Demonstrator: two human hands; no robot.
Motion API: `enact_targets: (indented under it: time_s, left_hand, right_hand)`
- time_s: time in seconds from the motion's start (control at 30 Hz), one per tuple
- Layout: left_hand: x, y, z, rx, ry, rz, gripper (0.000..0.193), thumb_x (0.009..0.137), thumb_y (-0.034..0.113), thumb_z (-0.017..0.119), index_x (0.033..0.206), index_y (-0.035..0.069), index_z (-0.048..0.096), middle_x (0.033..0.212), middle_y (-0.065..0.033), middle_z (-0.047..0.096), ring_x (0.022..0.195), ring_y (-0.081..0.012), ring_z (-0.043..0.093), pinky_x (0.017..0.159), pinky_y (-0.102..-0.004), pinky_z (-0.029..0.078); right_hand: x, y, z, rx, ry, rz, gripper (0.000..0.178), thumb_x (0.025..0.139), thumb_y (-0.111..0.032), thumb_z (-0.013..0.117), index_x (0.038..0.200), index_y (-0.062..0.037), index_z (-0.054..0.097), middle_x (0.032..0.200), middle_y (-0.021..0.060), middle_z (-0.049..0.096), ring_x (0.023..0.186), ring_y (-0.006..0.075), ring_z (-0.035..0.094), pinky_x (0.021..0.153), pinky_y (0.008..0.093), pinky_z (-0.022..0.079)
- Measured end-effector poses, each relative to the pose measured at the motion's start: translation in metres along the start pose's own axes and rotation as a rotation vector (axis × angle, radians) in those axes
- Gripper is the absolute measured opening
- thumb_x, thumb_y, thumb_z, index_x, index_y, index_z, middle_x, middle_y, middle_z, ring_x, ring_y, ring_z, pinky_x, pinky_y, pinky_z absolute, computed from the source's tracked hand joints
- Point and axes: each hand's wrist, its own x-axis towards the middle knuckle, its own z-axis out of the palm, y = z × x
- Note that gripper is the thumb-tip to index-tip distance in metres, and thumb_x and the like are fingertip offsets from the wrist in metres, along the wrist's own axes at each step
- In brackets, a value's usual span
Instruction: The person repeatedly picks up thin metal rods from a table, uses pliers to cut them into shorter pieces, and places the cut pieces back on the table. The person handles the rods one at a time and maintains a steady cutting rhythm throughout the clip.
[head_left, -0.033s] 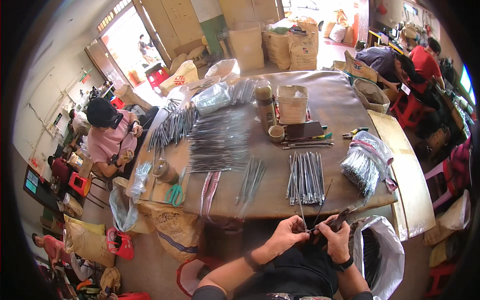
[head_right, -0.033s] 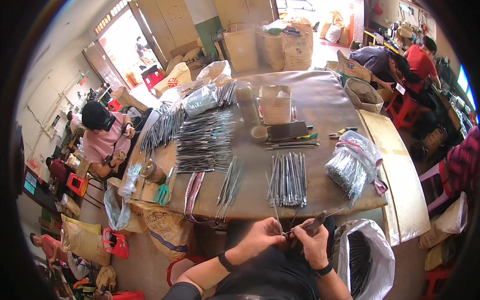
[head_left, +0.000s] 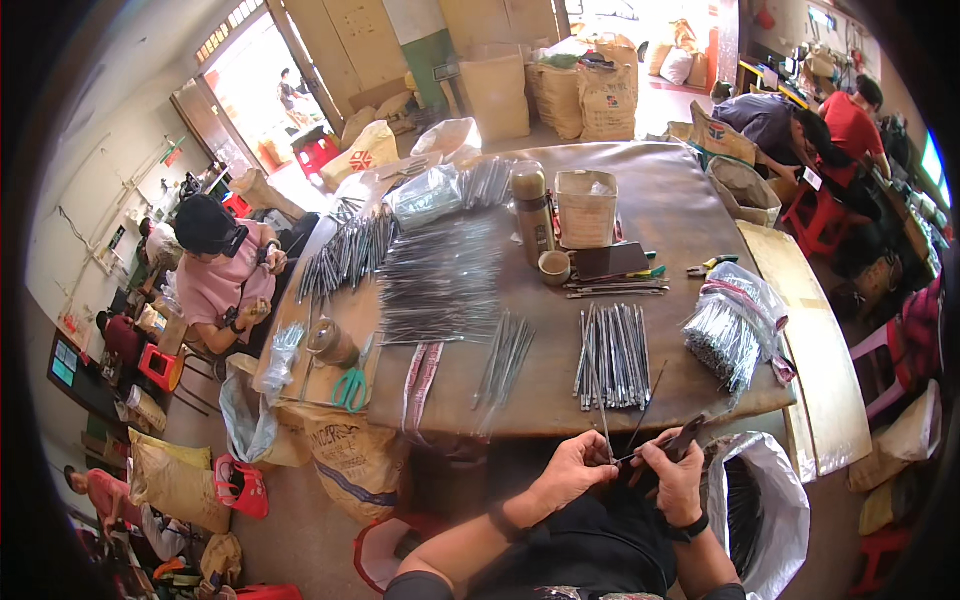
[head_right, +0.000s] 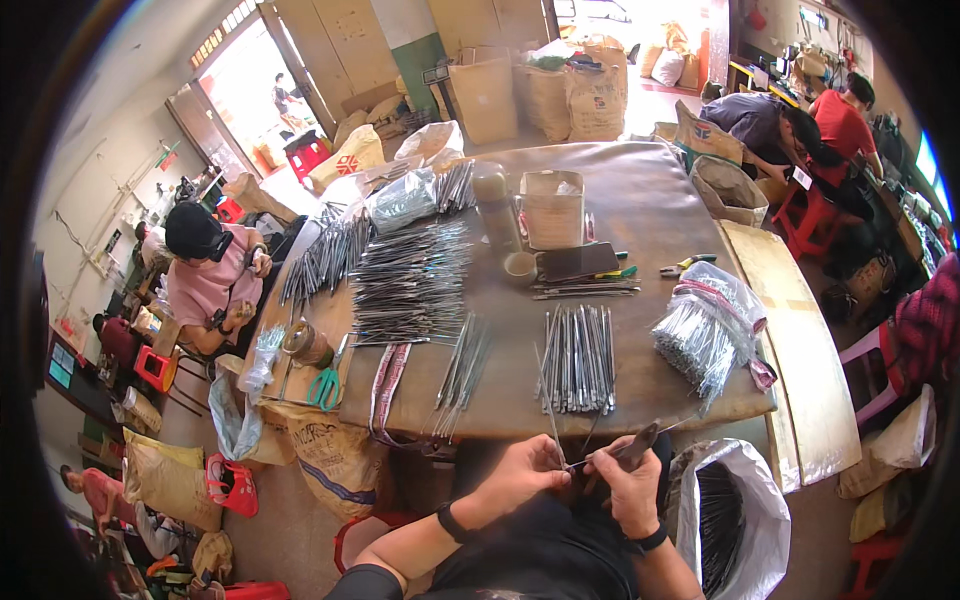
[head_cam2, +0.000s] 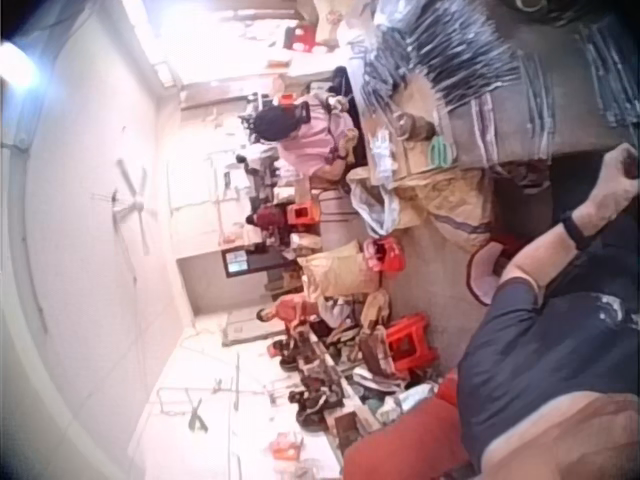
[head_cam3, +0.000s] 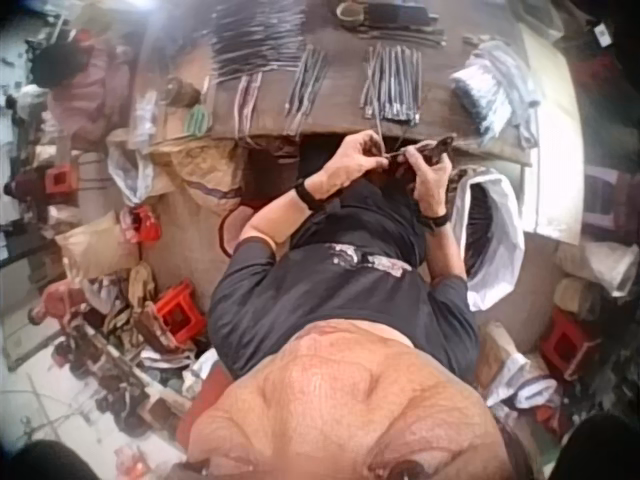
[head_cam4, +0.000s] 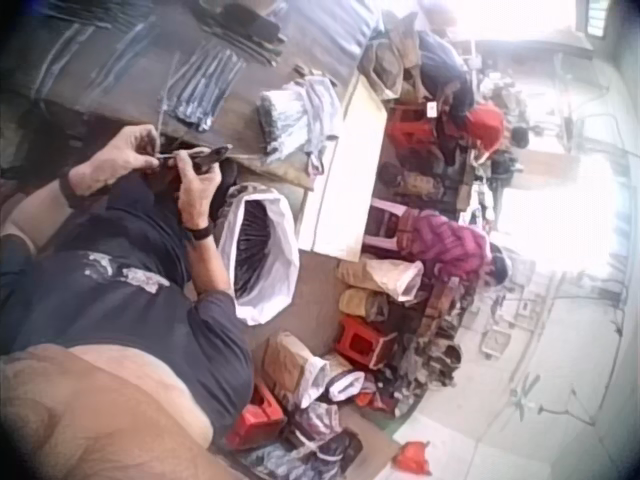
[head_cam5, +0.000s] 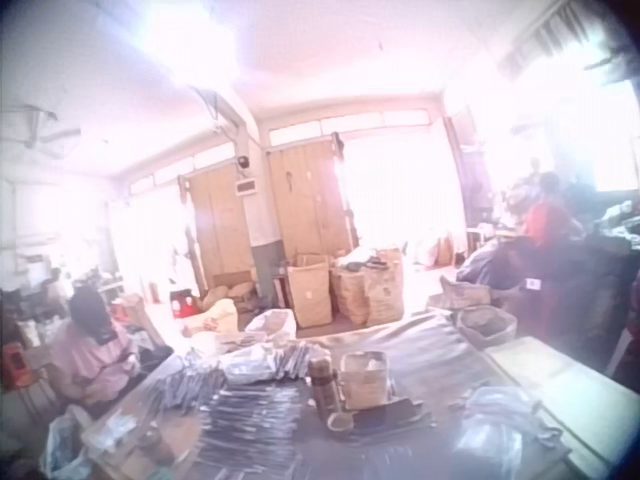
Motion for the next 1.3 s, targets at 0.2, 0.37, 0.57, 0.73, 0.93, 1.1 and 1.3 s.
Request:
enact_targets:
  time_s: [0.2, 0.37, 0.57, 0.73, 0.93, 1.1, 1.3]
  left_hand:
    - [-0.004, 0.002, -0.002, 0.017, -0.008, 0.008, 0.019, 0.08, -0.004, 0.07, 0.092, 0.0, 0.056, 0.082, -0.007, 0.065, 0.075, -0.0124, 0.063, 0.068, -0.0256, 0.052]
    - [-0.005, 0.007, 0.0, 0.065, -0.003, 0.0, 0.017, 0.079, -0.004, 0.07, 0.091, 0.0, 0.058, 0.081, -0.0065, 0.066, 0.073, -0.0107, 0.064, 0.067, -0.0228, 0.053]
    - [-0.005, 0.007, -0.008, 0.037, 0.049, -0.053, 0.015, 0.081, -0.005, 0.068, 0.092, -0.001, 0.059, 0.081, -0.0067, 0.066, 0.073, -0.0109, 0.064, 0.069, -0.0231, 0.054]
    - [-0.005, 0.003, -0.009, 0.116, 0.005, -0.077, 0.019, 0.081, -0.007, 0.066, 0.097, -0.001, 0.058, 0.079, -0.005, 0.065, 0.074, -0.0103, 0.063, 0.069, -0.0243, 0.053]
    - [-0.003, 0.003, -0.002, 0.156, -0.162, -0.195, 0.029, 0.086, -0.002, 0.062, 0.114, -0.003, 0.057, 0.093, -0.0074, 0.064, 0.087, -0.0156, 0.066, 0.071, -0.0261, 0.053]
    - [-0.004, 0.001, -0.002, 0.09, -0.166, -0.285, 0.03, 0.087, 0.0, 0.061, 0.116, -0.004, 0.058, 0.096, -0.0081, 0.065, 0.087, -0.0165, 0.066, 0.066, -0.0261, 0.054]
    - [-0.002, -0.002, 0.0, 0.114, -0.246, -0.227, 0.027, 0.086, 0.001, 0.062, 0.113, -0.003, 0.06, 0.092, -0.0088, 0.066, 0.081, -0.0155, 0.067, 0.057, -0.0255, 0.054]
  right_hand:
    - [-0.001, -0.001, -0.003, -0.076, -0.031, 0.005, 0.009, 0.085, 0.0, 0.065, 0.088, 0.0008, 0.056, 0.078, 0.0108, 0.065, 0.065, 0.0158, 0.064, 0.052, 0.0281, 0.054]
    - [-0.007, 0.014, 0.002, -0.046, -0.073, 0.089, 0.016, 0.084, 0.002, 0.065, 0.096, 0.0015, 0.055, 0.079, 0.0088, 0.066, 0.066, 0.0133, 0.063, 0.056, 0.0245, 0.052]
    - [0.001, 0.01, 0.006, 0.002, 0.087, -0.04, 0.027, 0.084, 0.001, 0.064, 0.107, 0.0018, 0.049, 0.082, 0.0096, 0.064, 0.068, 0.0152, 0.064, 0.059, 0.0262, 0.053]
    - [0.012, -0.002, -0.003, 0.06, 0.192, -0.13, 0.02, 0.087, -0.003, 0.06, 0.104, 0.003, 0.051, 0.08, 0.0134, 0.063, 0.06, 0.0178, 0.062, 0.047, 0.0293, 0.052]
    - [0.008, 0.004, -0.013, 0.057, 0.003, 0.087, 0.01, 0.084, -0.001, 0.064, 0.091, 0.0021, 0.058, 0.075, 0.0101, 0.062, 0.063, 0.0177, 0.063, 0.049, 0.0283, 0.052]
    - [0.008, 0.008, -0.021, 0.14, 0.112, 0.08, 0.009, 0.086, -0.002, 0.063, 0.093, 0.002, 0.059, 0.078, 0.0102, 0.063, 0.066, 0.0182, 0.063, 0.058, 0.0282, 0.053]
    - [0.005, 0.012, -0.023, 0.087, 0.079, 0.14, 0.021, 0.087, -0.003, 0.063, 0.106, 0.0043, 0.057, 0.081, 0.0111, 0.064, 0.068, 0.0169, 0.063, 0.059, 0.0287, 0.053]
